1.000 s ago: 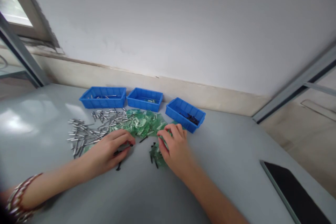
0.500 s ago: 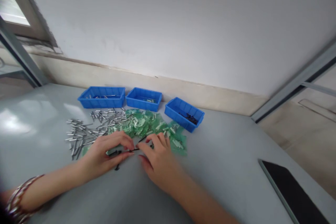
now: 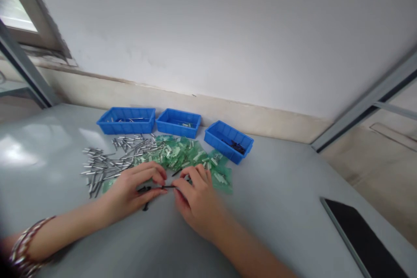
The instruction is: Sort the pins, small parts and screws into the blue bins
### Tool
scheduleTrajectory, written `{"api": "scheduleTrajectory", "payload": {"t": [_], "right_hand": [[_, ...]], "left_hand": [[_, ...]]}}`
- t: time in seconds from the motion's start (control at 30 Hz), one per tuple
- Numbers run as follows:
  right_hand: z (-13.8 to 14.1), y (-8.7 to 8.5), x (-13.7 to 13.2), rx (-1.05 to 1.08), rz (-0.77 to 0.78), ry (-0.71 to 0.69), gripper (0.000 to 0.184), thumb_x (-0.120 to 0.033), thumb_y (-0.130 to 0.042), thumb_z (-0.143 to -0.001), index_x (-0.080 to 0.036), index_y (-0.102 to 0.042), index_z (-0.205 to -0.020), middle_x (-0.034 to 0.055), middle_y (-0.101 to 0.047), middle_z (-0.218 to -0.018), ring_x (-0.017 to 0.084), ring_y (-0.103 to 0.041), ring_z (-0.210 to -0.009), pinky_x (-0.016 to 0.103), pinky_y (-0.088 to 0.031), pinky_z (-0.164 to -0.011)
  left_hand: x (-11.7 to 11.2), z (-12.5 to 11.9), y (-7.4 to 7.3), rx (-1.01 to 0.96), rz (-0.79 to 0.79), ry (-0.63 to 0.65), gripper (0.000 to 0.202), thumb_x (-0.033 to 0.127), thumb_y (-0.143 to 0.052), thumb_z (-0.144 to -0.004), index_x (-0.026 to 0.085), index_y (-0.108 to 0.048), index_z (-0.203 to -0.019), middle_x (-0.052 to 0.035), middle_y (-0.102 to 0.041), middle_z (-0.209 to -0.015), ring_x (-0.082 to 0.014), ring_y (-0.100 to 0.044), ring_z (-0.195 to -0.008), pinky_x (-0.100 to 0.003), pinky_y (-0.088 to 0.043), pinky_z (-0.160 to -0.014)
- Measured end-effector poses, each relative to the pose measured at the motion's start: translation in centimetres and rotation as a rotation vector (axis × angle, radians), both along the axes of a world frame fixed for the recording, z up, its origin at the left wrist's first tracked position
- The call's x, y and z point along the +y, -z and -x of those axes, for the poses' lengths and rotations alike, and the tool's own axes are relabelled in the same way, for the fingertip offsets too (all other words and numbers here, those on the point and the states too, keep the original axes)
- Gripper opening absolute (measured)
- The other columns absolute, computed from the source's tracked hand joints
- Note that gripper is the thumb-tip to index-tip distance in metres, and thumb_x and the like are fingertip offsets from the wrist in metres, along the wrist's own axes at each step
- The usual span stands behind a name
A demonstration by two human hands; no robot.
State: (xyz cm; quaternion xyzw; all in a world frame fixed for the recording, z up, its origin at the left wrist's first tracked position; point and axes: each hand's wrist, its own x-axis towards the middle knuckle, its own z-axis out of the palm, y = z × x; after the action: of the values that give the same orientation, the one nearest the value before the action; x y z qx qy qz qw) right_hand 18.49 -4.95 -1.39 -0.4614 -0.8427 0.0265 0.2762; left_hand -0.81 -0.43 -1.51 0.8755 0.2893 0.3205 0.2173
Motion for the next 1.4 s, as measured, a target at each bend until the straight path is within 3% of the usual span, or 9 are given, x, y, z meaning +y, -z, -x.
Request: {"api": "scheduleTrajectory", "payload": {"t": [0.27, 0.6, 0.97, 1.17, 1.4], "right_hand": [[0.0, 0.0, 0.1, -0.038, -0.042, 0.02, 0.016, -0.016, -0.045, -0.084, -0.02, -0.06, -0.086, 0.0046, -0.053, -0.092, 0.018, -0.045, -0.086, 0.035, -0.039, -0.076], [-0.1, 0.0, 0.1, -0.095, 0.046, 0.0, 0.016, -0.016, -0.044, -0.085, -0.021, -0.059, -0.087, 0.0048, -0.051, -0.094, 0.019, -0.043, -0.088, 0.039, -0.038, -0.08], [-0.5, -0.5, 0.1, -0.023, -0.038, 0.01, 0.017, -0.016, -0.044, -0.084, -0.02, -0.06, -0.086, 0.0054, -0.053, -0.091, 0.019, -0.044, -0.085, 0.035, -0.039, -0.076], [-2.0, -1.2, 1.0, 0.035, -0.13, 0.09, 0.017, -0.016, -0.043, -0.084, -0.018, -0.059, -0.088, 0.0075, -0.054, -0.09, 0.021, -0.046, -0.085, 0.037, -0.038, -0.074], [-5.3, -2.1, 2.4, 0.067, -0.313, 0.265, 0.016, -0.023, -0.042, -0.086, -0.019, -0.058, -0.086, 0.006, -0.055, -0.088, 0.02, -0.046, -0.082, 0.037, -0.037, -0.074]], "left_hand": [[0.1, 0.0, 0.0, 0.065, -0.018, -0.01, 0.008, 0.024, -0.051, -0.082, 0.017, -0.056, -0.081, -0.0051, -0.057, -0.091, -0.0151, -0.055, -0.084, -0.027, -0.045, -0.074], [-0.2, 0.1, -0.3, 0.034, -0.096, 0.018, 0.009, 0.023, -0.049, -0.084, 0.017, -0.056, -0.084, -0.0052, -0.057, -0.091, -0.0146, -0.055, -0.085, -0.026, -0.045, -0.075], [0.2, 0.1, -0.1, 0.096, -0.059, 0.006, 0.01, 0.023, -0.047, -0.084, 0.018, -0.055, -0.089, -0.0061, -0.055, -0.096, -0.0162, -0.053, -0.09, -0.028, -0.045, -0.078], [0.9, 0.9, -0.9, 0.191, -0.02, 0.028, 0.018, 0.014, -0.036, -0.086, 0.018, -0.052, -0.094, -0.0046, -0.056, -0.092, -0.0144, -0.054, -0.084, -0.025, -0.043, -0.073], [2.2, 2.3, -2.1, 0.302, 0.115, 0.183, 0.021, 0.01, -0.037, -0.083, 0.019, -0.055, -0.09, -0.0033, -0.057, -0.085, -0.012, -0.053, -0.071, -0.022, -0.04, -0.061]]}}
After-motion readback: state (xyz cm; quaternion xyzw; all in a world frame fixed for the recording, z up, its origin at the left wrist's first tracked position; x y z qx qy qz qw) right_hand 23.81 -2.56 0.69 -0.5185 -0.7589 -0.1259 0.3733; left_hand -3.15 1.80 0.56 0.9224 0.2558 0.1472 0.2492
